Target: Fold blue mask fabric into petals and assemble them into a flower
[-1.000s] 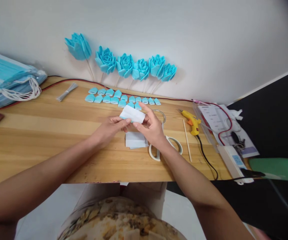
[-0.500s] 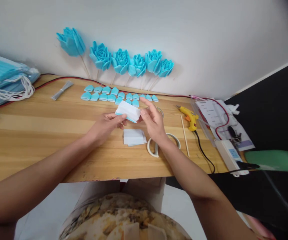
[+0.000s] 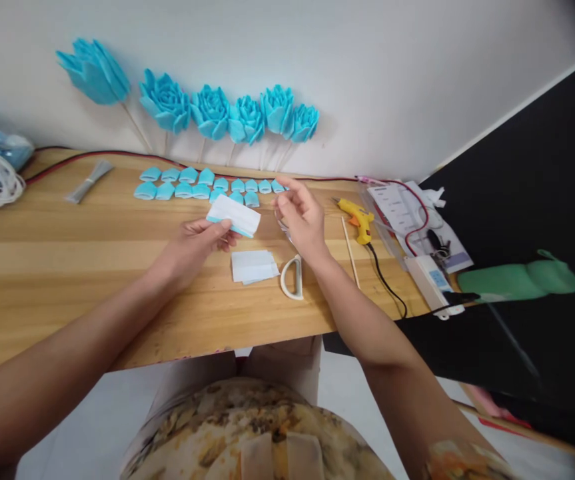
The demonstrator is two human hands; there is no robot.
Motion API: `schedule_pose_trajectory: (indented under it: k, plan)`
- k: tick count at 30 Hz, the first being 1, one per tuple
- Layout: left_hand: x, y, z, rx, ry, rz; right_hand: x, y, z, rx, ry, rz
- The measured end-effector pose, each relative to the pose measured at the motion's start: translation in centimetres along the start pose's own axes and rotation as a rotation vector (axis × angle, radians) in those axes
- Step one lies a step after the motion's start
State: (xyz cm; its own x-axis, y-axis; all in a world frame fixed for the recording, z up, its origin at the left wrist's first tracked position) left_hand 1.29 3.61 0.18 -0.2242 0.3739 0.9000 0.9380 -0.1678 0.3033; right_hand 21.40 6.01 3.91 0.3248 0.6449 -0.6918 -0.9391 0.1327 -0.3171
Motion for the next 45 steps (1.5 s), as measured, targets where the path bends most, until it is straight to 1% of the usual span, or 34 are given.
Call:
schedule_pose_trajectory:
  k: [3, 5, 8, 13, 16, 22, 29, 32, 37, 41, 45]
  plan:
    - [0.0, 0.1, 0.0, -0.031, 0.014, 0.008, -2.5, 1.3, -0.5, -0.11, -0.109, -0.074]
    - [0.0, 0.1, 0.1, -0.045, 0.012, 0.009, -3.4, 1.7, -0.8, -0.159, -0.12, -0.096]
    - [-0.1, 0.2, 0.0, -0.052, -0.003, 0.018, -3.3, 2.2, -1.1, -0.201, -0.033, -0.031]
    - [-0.3, 0.4, 0.0, -0.076, -0.004, 0.053, -1.5, 3.5, -1.8, -0.29, 0.161, 0.194]
    - [-0.4, 0.2, 0.0, -0.062, -0.015, 0.069, -1.1, 3.8, -2.0, -0.29, 0.2, 0.228]
    - [-0.3, 0.2, 0.0, -0.028, -0.041, 0.085, -1.4, 3.7, -2.0, -0.238, 0.17, 0.228]
    - [-0.3, 0.4, 0.1, -0.028, -0.033, 0.087, -1.6, 3.4, -2.1, -0.227, 0.132, 0.072]
    - [-0.2, 0.3, 0.1, -0.019, -0.024, 0.078, -1.7, 3.4, -2.1, -0.226, 0.106, 0.064]
    - [0.0, 0.2, 0.0, 0.018, -0.012, 0.118, -1.7, 3.7, -2.1, -0.283, 0.14, 0.136]
    - [0.2, 0.3, -0.2, 0.023, 0.008, 0.187, -1.5, 3.9, -2.4, -0.358, 0.154, 0.113]
    - [0.3, 0.3, -0.3, 0.026, 0.033, 0.219, -1.6, 4.1, -2.4, -0.359, 0.124, 0.095]
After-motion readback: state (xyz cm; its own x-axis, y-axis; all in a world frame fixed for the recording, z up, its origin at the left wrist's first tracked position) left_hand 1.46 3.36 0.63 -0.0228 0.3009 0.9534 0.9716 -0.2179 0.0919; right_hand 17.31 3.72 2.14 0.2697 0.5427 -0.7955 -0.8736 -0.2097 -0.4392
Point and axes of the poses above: each hand's wrist, its own z-axis towards the middle knuckle, its own y-axis out of the palm, x = y × z, the point moved 6 cm from there along z, towards the middle knuckle, and after that the axes turned 12 degrees about -y, right-handed, at the moved point
